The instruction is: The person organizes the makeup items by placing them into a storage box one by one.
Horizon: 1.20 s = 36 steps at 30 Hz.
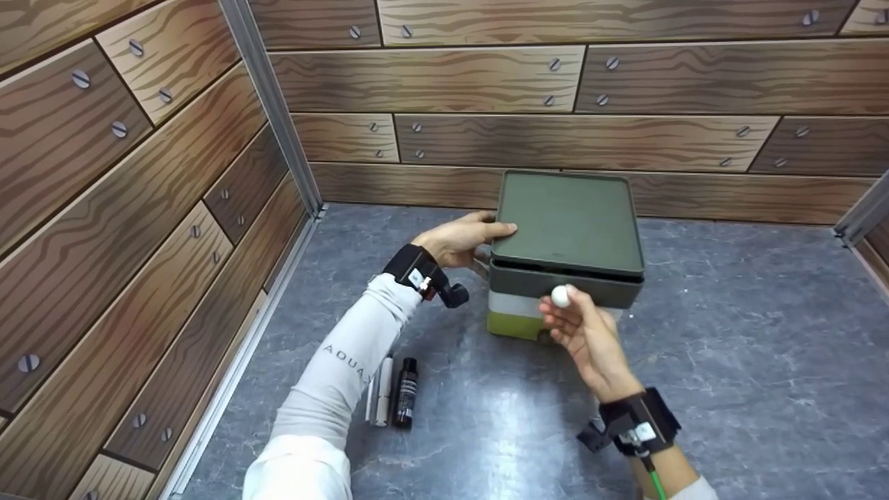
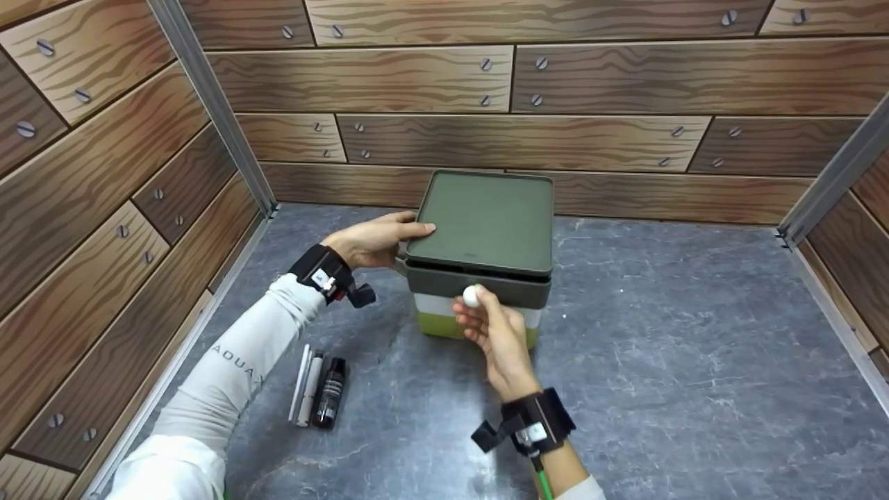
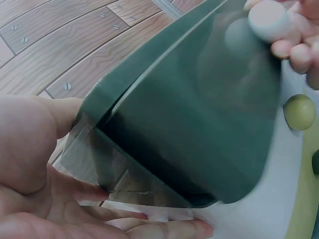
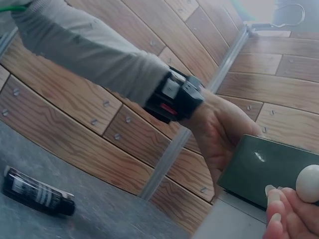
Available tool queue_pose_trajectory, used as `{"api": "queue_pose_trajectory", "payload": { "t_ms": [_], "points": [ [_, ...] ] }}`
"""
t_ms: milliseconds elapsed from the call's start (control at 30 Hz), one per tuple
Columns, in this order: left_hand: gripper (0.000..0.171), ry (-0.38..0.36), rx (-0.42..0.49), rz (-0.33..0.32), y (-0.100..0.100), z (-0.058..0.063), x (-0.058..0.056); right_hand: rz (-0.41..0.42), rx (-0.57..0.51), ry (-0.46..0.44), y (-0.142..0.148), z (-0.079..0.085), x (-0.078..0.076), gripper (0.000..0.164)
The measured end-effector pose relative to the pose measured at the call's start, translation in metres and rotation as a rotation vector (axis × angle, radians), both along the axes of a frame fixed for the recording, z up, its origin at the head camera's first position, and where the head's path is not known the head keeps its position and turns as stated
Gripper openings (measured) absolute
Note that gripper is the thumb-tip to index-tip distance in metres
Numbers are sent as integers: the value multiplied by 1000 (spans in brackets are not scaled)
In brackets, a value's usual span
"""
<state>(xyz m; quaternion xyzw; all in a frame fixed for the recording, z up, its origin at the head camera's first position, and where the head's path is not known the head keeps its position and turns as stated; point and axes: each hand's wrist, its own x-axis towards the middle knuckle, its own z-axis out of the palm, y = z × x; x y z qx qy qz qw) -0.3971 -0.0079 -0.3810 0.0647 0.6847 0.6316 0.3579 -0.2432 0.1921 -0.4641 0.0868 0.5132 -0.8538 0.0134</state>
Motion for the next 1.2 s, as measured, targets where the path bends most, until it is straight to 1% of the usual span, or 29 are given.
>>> {"api": "queue_pose_trajectory", "payload": {
  "t_ms": [100, 233, 500, 567, 667, 733, 800, 900, 967, 1033, 1100, 1200],
  "points": [
    [73, 0, 9, -6, 0, 0, 1, -1, 3, -5, 2, 1, -7, 37],
    [74, -7, 6, 0, 0, 0, 1, 5, 14, -29, 4, 3, -12, 40],
    [67, 2, 16, 9, 2, 2, -1, 11, 22, -12, 7, 8, -20, 43],
    [67, 0, 15, 14, 2, 2, -1, 34, 22, -22, 9, 9, -22, 44],
    [70, 6, 6, 13, 0, 1, 0, 99, 33, -45, 15, 7, -21, 44],
    [74, 7, 1, 10, -2, 0, 1, 130, 44, -64, 19, 3, -18, 46],
    [76, 10, -4, 6, -4, -2, 1, 134, 63, -83, 21, -4, -12, 45],
    [75, 6, 0, 2, -5, -3, 2, 76, 92, -128, 21, -17, -5, 34],
    [73, 11, 0, 2, -6, -2, 2, 37, 104, -167, 20, -26, -3, 26],
    [74, 9, 8, 4, -5, -2, 2, 15, 108, -201, 18, -34, -2, 23],
    [72, 8, 14, 6, -4, -2, 3, 21, 100, -222, 17, -39, -3, 25],
    [76, 3, 14, 12, -3, -2, 3, 45, 74, -232, 16, -43, -5, 33]
  ]
}}
